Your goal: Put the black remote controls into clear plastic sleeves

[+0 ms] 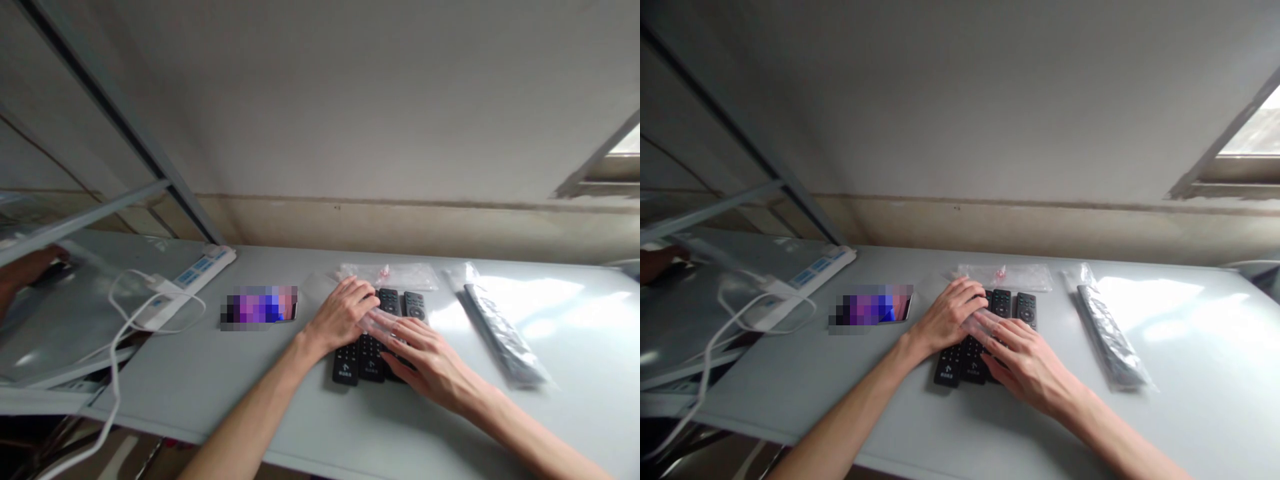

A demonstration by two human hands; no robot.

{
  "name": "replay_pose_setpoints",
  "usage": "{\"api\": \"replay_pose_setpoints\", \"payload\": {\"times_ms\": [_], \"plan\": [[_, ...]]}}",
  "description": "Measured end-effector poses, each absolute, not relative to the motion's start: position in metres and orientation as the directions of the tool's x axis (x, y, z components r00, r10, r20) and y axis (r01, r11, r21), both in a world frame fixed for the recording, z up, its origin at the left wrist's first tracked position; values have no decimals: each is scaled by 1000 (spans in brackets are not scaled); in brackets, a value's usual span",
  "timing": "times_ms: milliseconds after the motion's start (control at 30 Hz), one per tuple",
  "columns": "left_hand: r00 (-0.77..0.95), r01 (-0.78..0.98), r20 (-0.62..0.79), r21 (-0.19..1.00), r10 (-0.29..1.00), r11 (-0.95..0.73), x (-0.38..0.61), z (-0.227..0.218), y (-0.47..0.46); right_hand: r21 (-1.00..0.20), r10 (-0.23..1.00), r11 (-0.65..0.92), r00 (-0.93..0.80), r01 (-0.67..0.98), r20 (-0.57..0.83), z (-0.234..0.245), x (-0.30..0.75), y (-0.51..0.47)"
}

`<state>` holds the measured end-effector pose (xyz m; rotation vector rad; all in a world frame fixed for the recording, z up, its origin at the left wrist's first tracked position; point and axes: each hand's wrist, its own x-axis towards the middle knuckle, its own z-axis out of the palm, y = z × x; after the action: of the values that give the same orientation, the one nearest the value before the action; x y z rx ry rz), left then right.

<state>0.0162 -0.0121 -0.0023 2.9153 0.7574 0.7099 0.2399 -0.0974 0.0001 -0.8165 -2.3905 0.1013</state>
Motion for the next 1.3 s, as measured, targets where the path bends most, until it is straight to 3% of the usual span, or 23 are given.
{"api": "replay_pose_setpoints", "payload": {"times_ms": [167, 300, 400, 500, 733, 900, 1033, 1133, 1200, 1300], "plan": [[798, 428, 373, 203, 474, -881, 20, -3, -16, -311, 567, 819, -598, 482, 566, 8, 241, -96], [747, 458, 407, 258, 525, -851, 21, -6, -18, -398, 619, 755, -364, 522, 696, 13, 250, -109], [724, 458, 422, 296, 545, -838, 20, -9, -18, -516, 793, 524, -168, 678, 585, 7, 257, -124], [706, 462, 431, 320, 562, -827, 19, -12, -18, -474, 886, 347, -118, 809, 448, -6, 263, -135], [616, 478, 531, 335, 582, -812, 16, -10, -18, -453, 936, 279, -136, 847, 324, -27, 284, -155], [609, 497, 627, 175, 485, -850, 14, -5, -18, -541, 941, 157, 41, 826, 336, -7, 308, -148], [597, 499, 652, 155, 468, -853, 15, -6, -16, -708, 863, 82, 306, 701, 402, 31, 325, -126], [575, 489, 689, 143, 441, -861, 12, -3, -16, -847, 798, 158, 440, 507, 412, 54, 328, -102], [574, 495, 719, 76, 391, -865, 8, 3, -17, -942, 828, 233, 459, 242, 322, 61, 324, -85], [599, 521, 726, -34, 338, -853, 2, 12, -19, -966, 918, 154, 391, -208, 62, 59, 311, -61]]}}
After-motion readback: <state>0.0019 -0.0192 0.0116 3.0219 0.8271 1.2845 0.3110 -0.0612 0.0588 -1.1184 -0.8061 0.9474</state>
